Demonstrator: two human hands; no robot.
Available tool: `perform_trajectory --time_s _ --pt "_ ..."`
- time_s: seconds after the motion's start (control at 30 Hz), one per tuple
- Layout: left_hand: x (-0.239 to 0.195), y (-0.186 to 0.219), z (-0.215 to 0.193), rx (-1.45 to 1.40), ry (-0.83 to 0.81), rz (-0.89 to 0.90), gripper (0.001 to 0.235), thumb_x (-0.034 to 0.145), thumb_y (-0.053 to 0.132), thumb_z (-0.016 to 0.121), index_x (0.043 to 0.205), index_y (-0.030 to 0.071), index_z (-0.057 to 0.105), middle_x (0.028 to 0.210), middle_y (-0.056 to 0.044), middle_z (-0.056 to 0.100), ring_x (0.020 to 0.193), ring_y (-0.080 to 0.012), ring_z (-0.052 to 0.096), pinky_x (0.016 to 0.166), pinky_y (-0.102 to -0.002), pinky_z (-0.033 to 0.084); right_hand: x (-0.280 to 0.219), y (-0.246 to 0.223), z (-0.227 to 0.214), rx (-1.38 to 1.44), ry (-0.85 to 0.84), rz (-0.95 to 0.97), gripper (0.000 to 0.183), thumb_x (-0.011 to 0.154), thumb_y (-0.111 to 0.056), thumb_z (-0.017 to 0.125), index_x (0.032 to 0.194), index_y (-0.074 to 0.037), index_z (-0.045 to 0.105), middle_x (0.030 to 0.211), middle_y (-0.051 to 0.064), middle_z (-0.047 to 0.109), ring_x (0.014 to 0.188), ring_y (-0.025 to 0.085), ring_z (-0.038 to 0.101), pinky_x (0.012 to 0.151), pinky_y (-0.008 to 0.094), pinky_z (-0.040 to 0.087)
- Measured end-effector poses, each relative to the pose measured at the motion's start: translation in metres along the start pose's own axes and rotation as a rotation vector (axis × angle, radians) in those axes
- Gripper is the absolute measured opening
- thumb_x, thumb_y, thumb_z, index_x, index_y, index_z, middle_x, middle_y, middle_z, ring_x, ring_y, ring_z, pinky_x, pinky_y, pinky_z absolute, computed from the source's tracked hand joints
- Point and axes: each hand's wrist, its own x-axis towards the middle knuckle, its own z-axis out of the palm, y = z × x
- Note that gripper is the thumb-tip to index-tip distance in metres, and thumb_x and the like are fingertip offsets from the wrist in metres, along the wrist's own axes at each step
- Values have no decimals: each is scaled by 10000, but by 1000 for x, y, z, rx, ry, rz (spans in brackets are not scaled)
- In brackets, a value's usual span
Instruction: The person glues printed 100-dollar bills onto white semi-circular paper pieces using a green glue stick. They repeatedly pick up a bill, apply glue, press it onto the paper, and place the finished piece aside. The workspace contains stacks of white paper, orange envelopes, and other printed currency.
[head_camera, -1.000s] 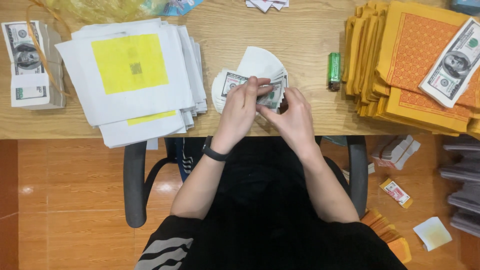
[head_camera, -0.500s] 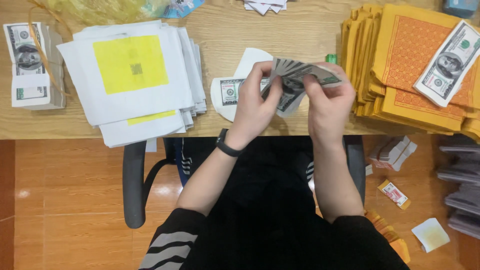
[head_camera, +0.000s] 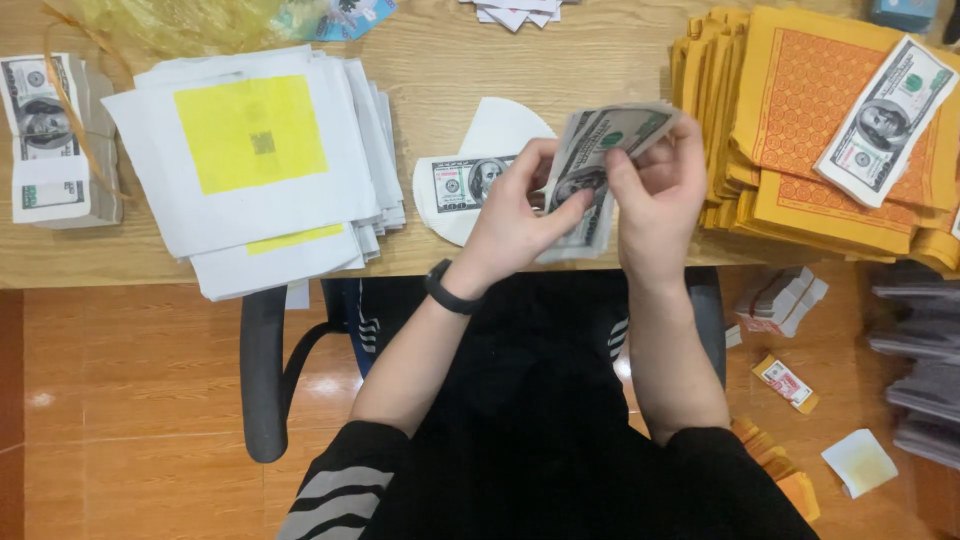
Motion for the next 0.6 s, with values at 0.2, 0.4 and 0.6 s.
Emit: perform_trajectory --time_s 0.2,0.4,0.6 --pt "3 -22 -15 -243 -253 -149 339 941 145 584 1272 89 539 1162 -111 607 1082 -207 581 960 -478 486 10 -2 -7 -97 -68 46 262 1015 -42 581 1263 -1 508 1039 188 650 1003 214 629 861 373 541" --pt "-7 -26 -3 -495 -171 -329 197 848 23 534 997 34 662 928 -56 570 921 -150 556 879 -363 502 18 -26 4 -383 -180 -32 291 1072 -76 455 1263 117 560 1154 288 597 1194 355 522 1020 488 394" --pt "-25 37 7 -476 -225 -389 292 854 45 572 1122 -41 649 1053 -100 611 1013 -162 540 920 -371 493 20 -24 -3 -241 -238 -36 383 982 74 527 1363 64 491 1229 270 596 1093 356 602 959 502 470"
